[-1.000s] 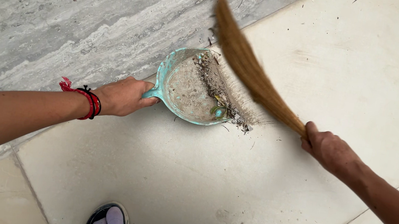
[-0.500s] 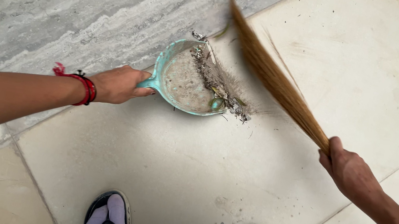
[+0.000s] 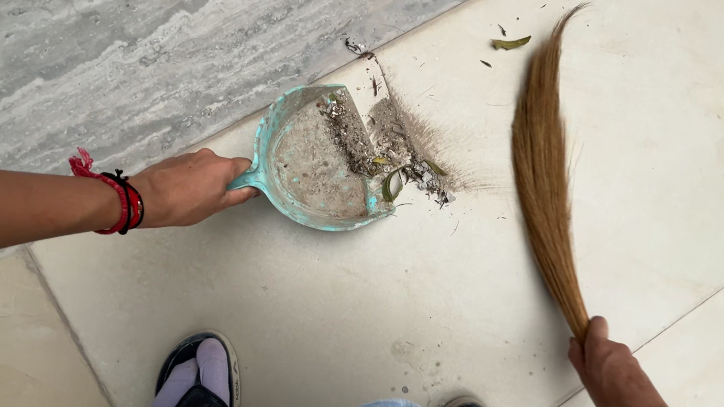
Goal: The person sweeps debris from a tiled floor into a dustpan using a broom. They then carry the dustpan to a bucket and empty the collected trash into it.
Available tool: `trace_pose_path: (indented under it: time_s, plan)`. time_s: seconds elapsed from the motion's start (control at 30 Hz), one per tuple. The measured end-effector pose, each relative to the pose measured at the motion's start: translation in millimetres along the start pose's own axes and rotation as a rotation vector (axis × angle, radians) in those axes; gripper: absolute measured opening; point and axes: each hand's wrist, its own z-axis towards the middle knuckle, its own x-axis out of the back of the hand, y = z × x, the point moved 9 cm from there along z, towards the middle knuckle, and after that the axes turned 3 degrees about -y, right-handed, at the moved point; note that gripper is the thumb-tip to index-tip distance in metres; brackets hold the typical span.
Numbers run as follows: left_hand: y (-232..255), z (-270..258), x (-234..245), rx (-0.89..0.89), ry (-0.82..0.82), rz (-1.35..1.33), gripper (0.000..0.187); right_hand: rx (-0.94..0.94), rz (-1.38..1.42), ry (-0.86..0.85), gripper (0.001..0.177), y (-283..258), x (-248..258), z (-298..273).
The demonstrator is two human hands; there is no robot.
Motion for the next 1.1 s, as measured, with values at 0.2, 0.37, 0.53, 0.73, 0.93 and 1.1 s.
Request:
trace_pose_path:
  time_s: [0.2, 0.37, 0.53, 0.73, 0.93, 1.1]
  plan:
    - [8.3, 0.2, 2.0, -0.081, 0.075, -0.011, 0.04, 0.17, 0.027, -0.032, 0.025, -65.6, -1.5, 0.0]
    - [4.0, 0.1, -4.1, 0.022, -0.029, -0.01, 0.041, 0.314, 0.021, -0.097, 0.021, -133.0, -3.6, -4.9]
    - [3.8, 0.4, -4.3, -0.004, 0.006, -0.02, 0.04, 0.405, -0.028, -0.096, 0.021, -183.5, 5.2, -26.1]
    - [-1.9, -4.6, -6.4, 0.03, -0.022, -0.131, 0.042, 0.477, -0.026, -0.033, 0.02, -196.3, 7.6, -39.7]
    - [-9.4, -12.0, -8.7, -0.087, 0.095, -0.189, 0.041, 0.421, -0.048, 0.053, 0.026, -144.0, 22.7, -19.0]
    - [-27.7, -20.1, -20.0, -0.055, 0.091, -0.234, 0.04, 0.296, -0.127, 0.137, 0.028, -111.8, 63.9, -0.4]
